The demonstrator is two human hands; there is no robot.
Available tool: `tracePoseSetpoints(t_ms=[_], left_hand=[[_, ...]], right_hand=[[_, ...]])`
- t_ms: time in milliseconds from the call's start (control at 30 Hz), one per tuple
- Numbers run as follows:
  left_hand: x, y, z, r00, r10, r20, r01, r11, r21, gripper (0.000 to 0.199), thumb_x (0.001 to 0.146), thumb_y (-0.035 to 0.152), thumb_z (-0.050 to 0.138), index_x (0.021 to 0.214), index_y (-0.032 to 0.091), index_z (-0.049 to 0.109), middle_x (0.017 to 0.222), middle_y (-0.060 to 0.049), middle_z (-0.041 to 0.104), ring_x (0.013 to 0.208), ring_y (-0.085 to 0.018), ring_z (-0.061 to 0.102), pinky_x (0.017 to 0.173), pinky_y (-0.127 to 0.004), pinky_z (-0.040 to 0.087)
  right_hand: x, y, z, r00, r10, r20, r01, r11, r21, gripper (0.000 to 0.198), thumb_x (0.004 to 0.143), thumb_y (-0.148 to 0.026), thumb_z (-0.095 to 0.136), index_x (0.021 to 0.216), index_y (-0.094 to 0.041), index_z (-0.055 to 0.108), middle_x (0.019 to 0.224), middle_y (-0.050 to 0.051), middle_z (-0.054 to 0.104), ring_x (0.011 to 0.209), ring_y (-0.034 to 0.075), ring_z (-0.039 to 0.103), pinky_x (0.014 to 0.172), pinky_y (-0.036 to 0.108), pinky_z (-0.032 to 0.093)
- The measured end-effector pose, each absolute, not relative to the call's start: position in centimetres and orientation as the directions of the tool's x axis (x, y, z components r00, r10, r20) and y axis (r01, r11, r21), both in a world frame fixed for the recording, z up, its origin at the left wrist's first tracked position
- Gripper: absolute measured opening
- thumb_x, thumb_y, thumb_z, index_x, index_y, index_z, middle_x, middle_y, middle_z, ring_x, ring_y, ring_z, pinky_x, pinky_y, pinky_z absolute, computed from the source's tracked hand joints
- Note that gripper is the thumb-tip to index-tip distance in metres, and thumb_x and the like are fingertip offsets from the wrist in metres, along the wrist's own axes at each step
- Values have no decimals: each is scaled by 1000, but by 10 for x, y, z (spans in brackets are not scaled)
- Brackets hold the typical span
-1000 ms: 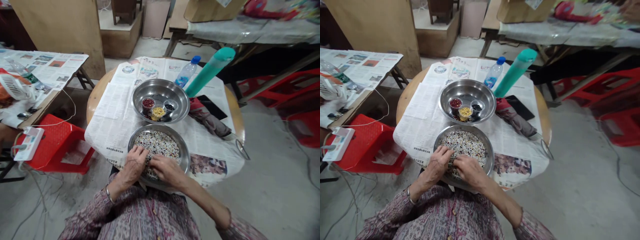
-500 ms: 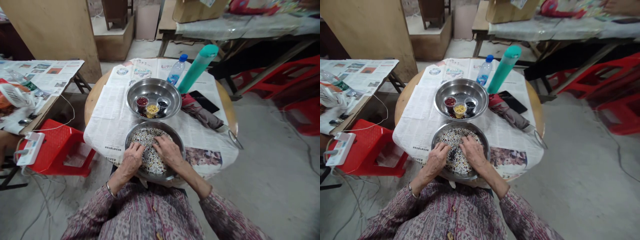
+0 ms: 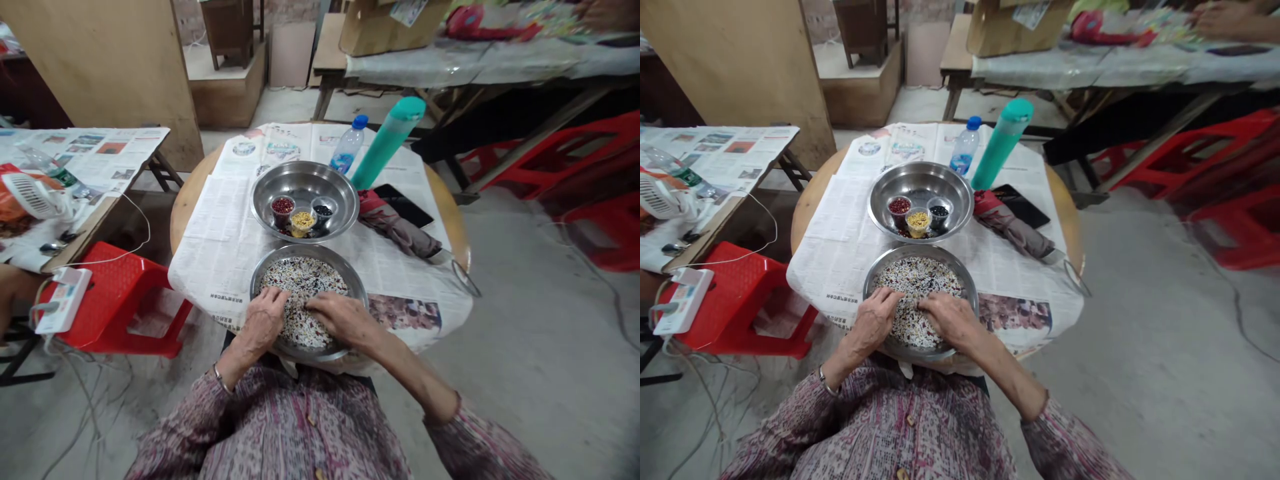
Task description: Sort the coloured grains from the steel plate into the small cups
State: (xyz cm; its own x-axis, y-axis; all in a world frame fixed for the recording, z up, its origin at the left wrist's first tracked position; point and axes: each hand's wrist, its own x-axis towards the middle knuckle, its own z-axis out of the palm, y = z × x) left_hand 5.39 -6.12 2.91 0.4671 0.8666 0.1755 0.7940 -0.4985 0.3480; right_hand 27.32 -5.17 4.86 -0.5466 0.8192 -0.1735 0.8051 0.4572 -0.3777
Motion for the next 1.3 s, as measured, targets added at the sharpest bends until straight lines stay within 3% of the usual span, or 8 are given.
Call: tracePoseSetpoints(t_ms=[233,467,600,833,967,1100,1167,1300], left_hand=[[53,-61,27,472,858,205,788,-514,339,23,99,9,46,112,16,63,102,-7,66,97,-23,61,87,-37,57],[52,-61,23,404,854,328,712,-519,473,40,94,1,40,127,14,59,114,-11,64,109,-23,60,98,-39,56],[48,-62,15,288,828,481,636,-541,551,52,90,-2,37,136,14,54,124,-14,59,120,-22,56,107,-41,51],[46,-63,11,271,822,500,626,-545,557,54,88,-2,37,135,14,55,125,-14,59,121,-23,55,108,-43,50],[46,-64,17,299,835,462,640,-535,552,51,88,-3,35,131,13,58,120,-14,60,117,-23,57,106,-42,51],[46,-63,19,296,836,461,656,-529,538,48,89,-3,36,127,14,60,118,-13,61,115,-23,58,105,-43,52],[47,-63,20,298,834,465,659,-532,532,48,89,-2,36,127,14,60,118,-13,61,115,-23,58,105,-43,52],[47,-64,19,293,836,464,639,-532,556,48,89,-2,36,127,13,60,118,-14,62,116,-23,58,106,-43,51]], right_hand=[[262,-24,29,-191,980,61,931,201,-304,40,91,-35,61,125,-14,62,117,17,65,106,30,62,90,40,50],[223,-27,20,-265,964,20,684,202,-701,23,78,-10,55,92,-19,71,89,5,73,86,20,65,85,31,49],[202,-42,28,-363,932,-5,529,202,-824,28,77,-6,53,93,-19,73,91,4,77,83,18,67,82,28,50],[212,-64,27,-594,805,12,677,508,-533,21,85,-8,56,93,-17,73,101,11,72,102,22,63,88,32,51],[248,-43,30,-421,905,68,805,407,-431,24,91,-11,53,103,-20,72,109,9,69,108,23,60,95,36,51],[259,-24,33,-224,971,87,902,240,-360,37,89,-35,65,123,-19,67,123,14,64,116,31,55,98,46,50],[250,-20,31,-253,965,75,891,262,-370,47,85,-39,70,127,-20,64,126,15,61,118,32,53,95,46,51],[223,-21,22,-456,886,77,724,421,-546,25,85,-13,59,107,-19,71,107,9,66,99,20,60,90,34,50]])
